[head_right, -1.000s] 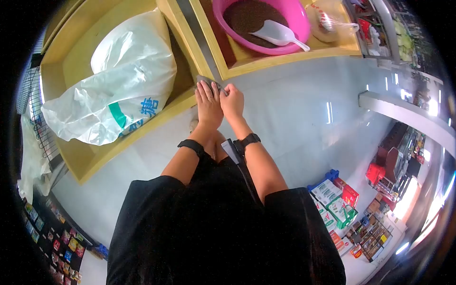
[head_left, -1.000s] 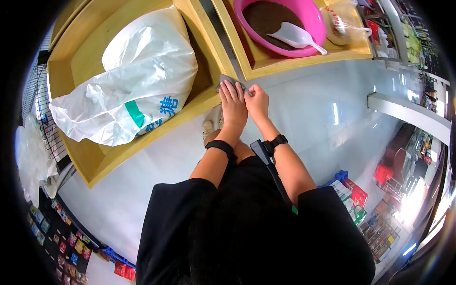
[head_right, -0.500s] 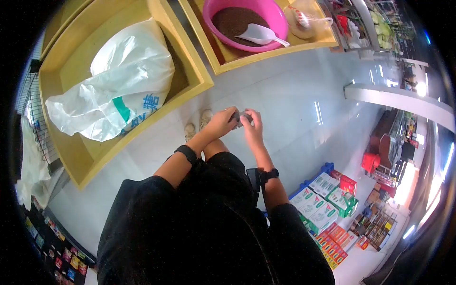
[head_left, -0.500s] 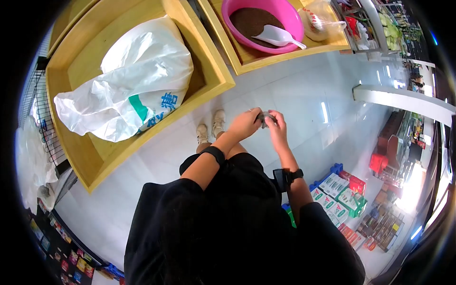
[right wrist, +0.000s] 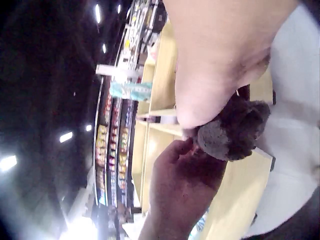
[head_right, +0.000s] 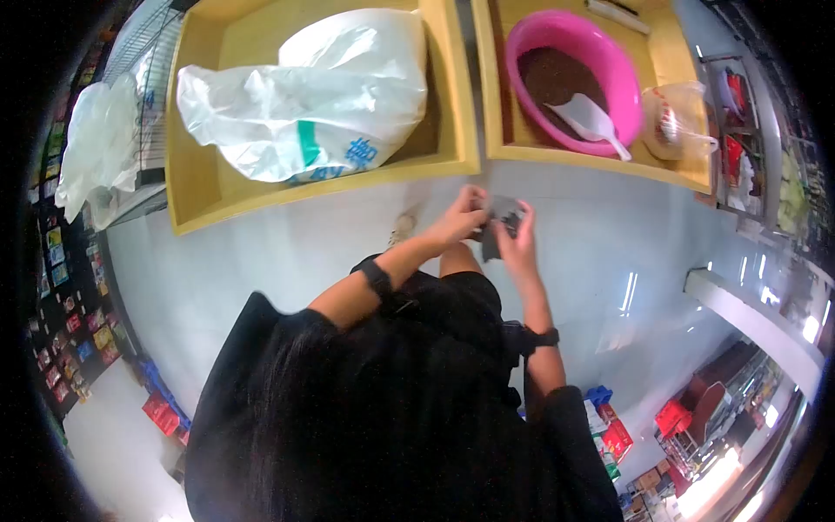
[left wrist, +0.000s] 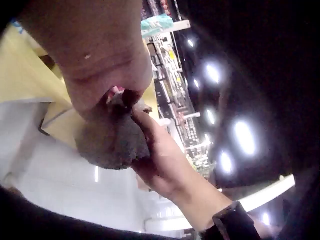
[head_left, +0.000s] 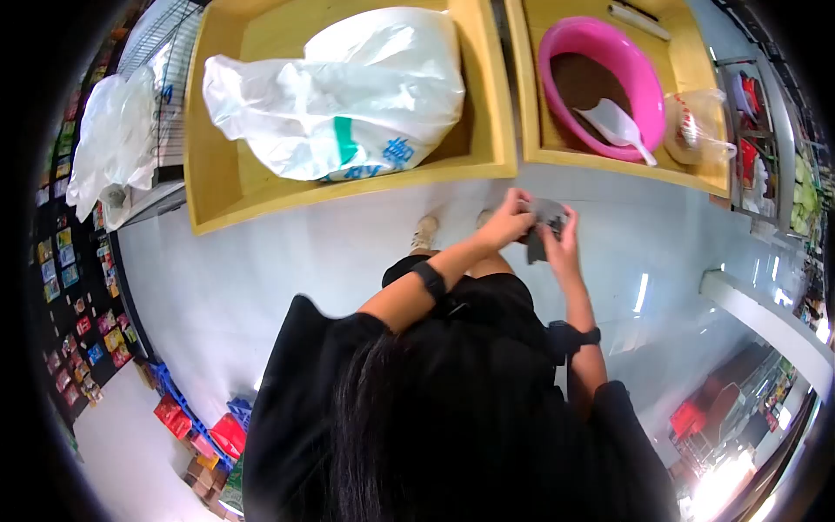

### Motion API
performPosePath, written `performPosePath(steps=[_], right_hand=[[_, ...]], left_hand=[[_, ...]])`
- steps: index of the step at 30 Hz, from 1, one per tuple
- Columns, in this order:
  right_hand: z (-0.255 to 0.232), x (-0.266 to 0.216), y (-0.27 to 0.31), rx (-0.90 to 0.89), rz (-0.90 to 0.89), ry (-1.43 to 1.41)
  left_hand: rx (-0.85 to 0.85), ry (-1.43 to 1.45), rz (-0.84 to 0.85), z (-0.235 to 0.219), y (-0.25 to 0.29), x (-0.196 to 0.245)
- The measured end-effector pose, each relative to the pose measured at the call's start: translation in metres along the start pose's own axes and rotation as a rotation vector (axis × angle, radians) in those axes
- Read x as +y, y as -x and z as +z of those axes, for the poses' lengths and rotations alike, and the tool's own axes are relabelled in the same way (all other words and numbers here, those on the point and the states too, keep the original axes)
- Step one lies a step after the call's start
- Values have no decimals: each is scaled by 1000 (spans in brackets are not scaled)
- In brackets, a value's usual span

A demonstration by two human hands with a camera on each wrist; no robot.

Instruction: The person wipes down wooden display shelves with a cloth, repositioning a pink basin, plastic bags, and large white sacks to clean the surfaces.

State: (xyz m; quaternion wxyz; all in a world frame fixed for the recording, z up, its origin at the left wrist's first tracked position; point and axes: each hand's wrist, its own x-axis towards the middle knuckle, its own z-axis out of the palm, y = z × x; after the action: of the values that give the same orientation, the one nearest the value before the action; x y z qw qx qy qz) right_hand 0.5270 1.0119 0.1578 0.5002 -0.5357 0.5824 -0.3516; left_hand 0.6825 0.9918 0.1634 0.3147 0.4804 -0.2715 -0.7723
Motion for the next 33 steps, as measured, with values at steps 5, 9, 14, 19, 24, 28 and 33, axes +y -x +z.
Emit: performPosePath(steps=[5,9,14,19,24,28,33], right_hand=[[-7,-21,-46,-144,-48,323],[2,-11,-92,-182,-69,326],[29,-1,-136,-52,-100,501],[40,11,-167,-195,-54,741],[57,3,-208,-91,-108,727],[70,-10,-282,-69,-129,716],[68,-22,-314,-141,51,693]], left_hand=[[83,-258,-109,-14,-33,-8],[291,-18,-23,-12,-52,-8],[734,-451,167,-31,-84,-18],[807,-984,162,-33,-106,6],[805,-903,-45,-47,-135,44],[761,-806,20,-92,-189,78],[624,-882,-52,-108,-209,105]])
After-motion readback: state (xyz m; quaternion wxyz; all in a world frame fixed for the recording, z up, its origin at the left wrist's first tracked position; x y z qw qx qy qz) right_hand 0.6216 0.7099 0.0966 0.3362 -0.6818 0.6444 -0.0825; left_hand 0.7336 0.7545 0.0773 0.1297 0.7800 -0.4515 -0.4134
